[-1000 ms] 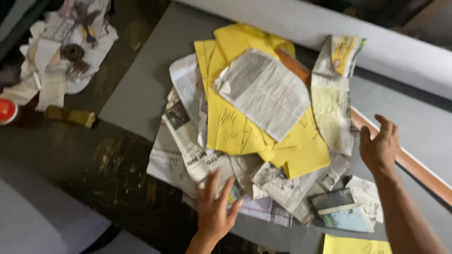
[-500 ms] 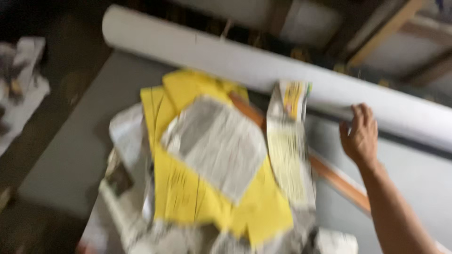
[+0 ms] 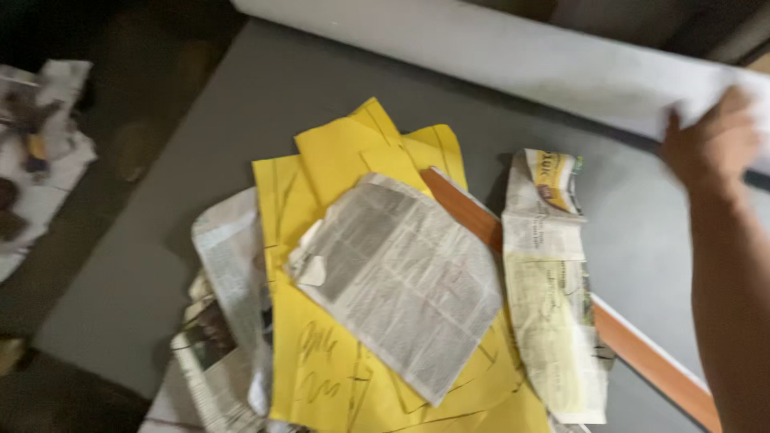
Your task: The person organizes a pile of yellow paper templates and newspaper sheets on a gray workbench. They move tools like a socket wrench and pliers aside, then place a newspaper sheet flat and arrange several yellow templates on top of it.
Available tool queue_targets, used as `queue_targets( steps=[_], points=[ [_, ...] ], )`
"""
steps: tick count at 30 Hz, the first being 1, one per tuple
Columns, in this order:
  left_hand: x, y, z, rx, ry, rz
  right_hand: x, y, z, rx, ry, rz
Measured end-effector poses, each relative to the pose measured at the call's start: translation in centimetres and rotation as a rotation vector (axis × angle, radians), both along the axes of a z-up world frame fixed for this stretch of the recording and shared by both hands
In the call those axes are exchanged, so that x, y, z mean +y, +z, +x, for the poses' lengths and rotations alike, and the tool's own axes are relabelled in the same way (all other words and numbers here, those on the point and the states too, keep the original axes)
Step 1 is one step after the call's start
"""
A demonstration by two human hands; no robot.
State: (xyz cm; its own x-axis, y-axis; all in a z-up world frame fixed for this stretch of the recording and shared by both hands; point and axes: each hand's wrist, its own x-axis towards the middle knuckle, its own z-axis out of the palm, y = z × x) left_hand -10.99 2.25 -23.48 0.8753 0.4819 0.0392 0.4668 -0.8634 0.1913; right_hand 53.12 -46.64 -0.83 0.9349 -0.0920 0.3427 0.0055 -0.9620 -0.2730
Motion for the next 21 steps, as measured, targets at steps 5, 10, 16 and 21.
queue_targets(
  steps=[5,10,16,21],
  points=[
    [0.2,0.2,-5.2,0.074,-0.017,0.027,-0.9,-6.4,-14.5,0.261,0.424,0.174],
    [0.5,-0.1,-6.8,0.255,-0.143,0.027,-11.9,-10.0,-26.2,0.224,0.4,-0.004],
    [-2.4,6.0,-0.6,-0.319,-0.405,0.172,-14.3,-11.8,-32.4,0.123,0.362,-0.117],
    [-2.1,14.9,1.7,-0.056,-0.444,-0.159,-12.5,-11.8,-34.1,0.139,0.366,0.026]
  ],
)
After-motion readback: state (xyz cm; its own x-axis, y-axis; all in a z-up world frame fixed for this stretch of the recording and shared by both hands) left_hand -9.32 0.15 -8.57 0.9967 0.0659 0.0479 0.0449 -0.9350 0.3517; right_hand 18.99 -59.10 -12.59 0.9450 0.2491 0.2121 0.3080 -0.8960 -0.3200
